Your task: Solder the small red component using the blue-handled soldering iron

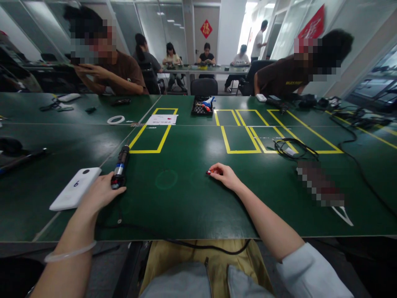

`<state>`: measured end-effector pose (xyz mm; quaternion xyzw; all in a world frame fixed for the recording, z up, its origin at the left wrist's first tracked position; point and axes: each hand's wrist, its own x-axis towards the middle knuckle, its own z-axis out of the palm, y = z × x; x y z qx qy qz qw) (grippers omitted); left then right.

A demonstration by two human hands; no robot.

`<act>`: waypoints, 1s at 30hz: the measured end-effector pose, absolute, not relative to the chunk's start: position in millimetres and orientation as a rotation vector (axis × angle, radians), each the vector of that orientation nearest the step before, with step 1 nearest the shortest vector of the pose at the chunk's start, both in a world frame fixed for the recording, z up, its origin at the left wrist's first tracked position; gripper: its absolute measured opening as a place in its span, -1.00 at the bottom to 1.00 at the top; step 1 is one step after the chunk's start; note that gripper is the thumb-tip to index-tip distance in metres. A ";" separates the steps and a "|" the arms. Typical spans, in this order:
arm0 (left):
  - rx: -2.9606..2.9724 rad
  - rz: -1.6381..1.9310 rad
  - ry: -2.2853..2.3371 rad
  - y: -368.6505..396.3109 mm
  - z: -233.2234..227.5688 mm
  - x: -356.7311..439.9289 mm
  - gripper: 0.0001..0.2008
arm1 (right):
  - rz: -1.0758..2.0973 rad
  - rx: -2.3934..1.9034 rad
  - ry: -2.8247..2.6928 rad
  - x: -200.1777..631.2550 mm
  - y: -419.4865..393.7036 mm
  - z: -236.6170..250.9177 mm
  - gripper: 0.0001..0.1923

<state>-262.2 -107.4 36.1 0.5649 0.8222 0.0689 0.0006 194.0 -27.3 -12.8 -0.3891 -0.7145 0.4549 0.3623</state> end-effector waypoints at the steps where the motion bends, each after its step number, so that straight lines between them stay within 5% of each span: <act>1: 1.794 0.155 2.571 -106.2 34.8 -262.0 -0.42 | 1.178 -1.000 -1.836 194.0 -27.2 -13.0 -0.75; 30: 2.271 0.464 1.924 -67.2 25.9 13.1 -0.30 | 0.940 -0.901 -1.910 193.7 -31.5 -8.2 -0.93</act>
